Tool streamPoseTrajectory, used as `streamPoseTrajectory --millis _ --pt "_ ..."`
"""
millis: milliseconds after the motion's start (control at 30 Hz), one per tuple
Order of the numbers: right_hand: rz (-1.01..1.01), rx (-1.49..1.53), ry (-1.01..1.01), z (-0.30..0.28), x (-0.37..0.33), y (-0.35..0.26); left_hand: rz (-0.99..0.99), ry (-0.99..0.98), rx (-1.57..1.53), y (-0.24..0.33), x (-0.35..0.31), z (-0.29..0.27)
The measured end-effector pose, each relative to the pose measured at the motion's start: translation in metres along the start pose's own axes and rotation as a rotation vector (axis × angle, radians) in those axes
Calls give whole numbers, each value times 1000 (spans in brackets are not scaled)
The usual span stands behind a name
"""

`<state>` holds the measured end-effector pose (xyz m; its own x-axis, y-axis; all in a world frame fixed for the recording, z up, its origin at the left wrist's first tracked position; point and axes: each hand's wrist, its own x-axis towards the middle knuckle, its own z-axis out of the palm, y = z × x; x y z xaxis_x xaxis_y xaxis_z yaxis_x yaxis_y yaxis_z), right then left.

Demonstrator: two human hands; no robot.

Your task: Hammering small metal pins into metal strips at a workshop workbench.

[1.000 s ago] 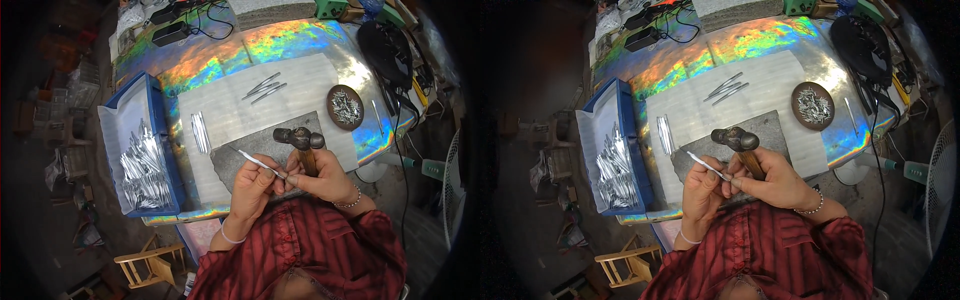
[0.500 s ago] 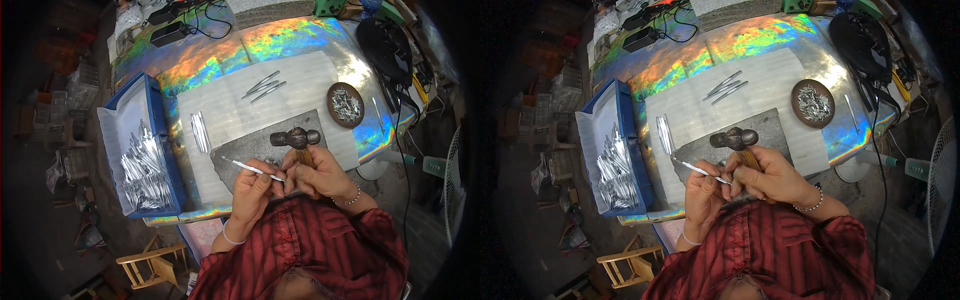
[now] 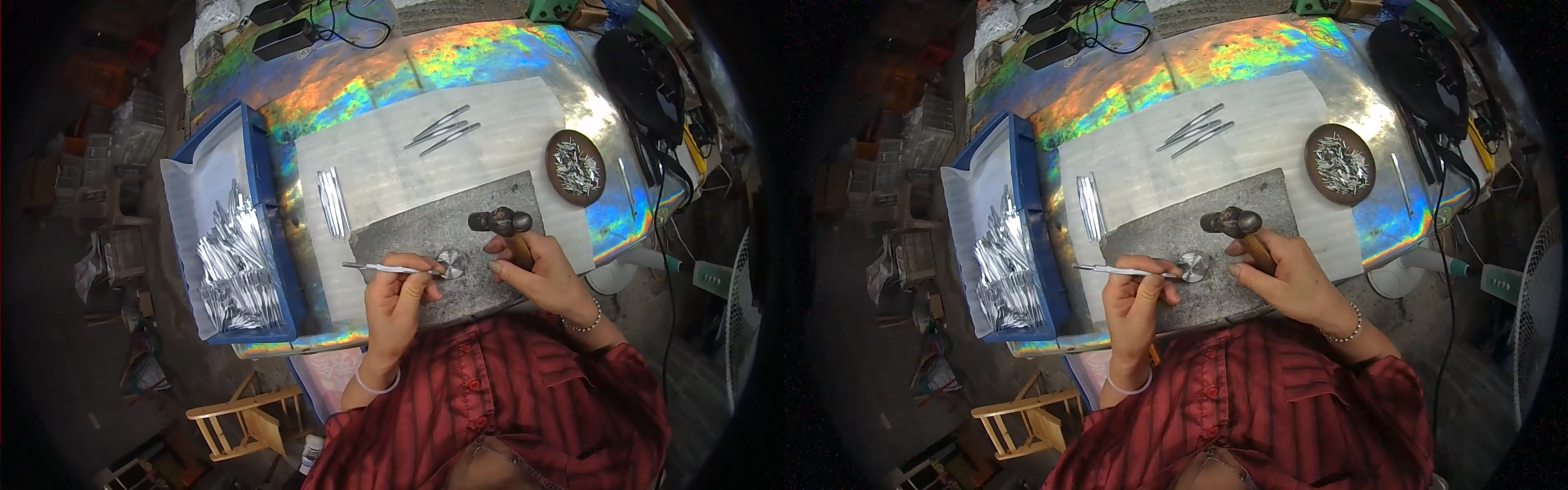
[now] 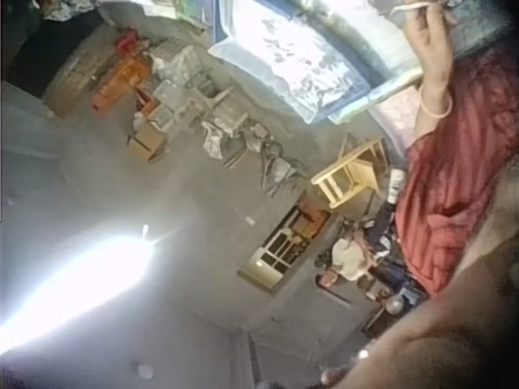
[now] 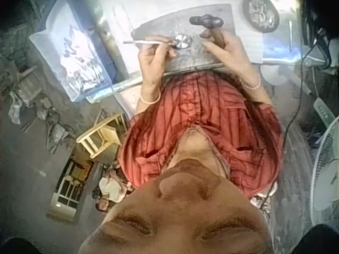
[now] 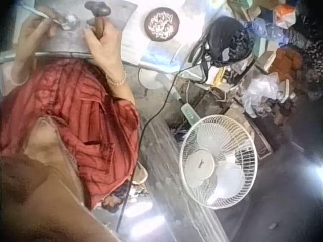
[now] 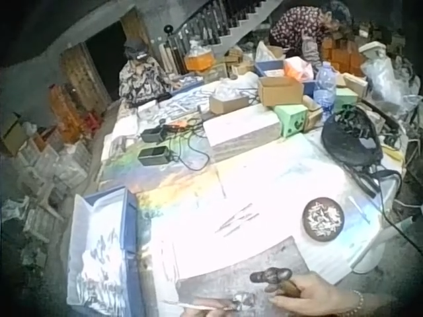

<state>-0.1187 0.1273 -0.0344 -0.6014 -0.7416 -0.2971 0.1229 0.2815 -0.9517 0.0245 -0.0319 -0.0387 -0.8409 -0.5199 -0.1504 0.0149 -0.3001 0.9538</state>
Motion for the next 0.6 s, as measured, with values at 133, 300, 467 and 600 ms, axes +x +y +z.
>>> streamPoseTrajectory --millis 133,300,467,600 --pt "68 36 -31 -1 1 -1 24 2 147 -3 1 4" --pt "112 37 -98 -4 2 -5 41 -35 264 -9 0 2" --pt "91 17 -95 -4 2 -3 60 -21 291 -9 -1 5" --pt "61 28 -42 -2 2 -4 89 -32 332 -10 0 4"
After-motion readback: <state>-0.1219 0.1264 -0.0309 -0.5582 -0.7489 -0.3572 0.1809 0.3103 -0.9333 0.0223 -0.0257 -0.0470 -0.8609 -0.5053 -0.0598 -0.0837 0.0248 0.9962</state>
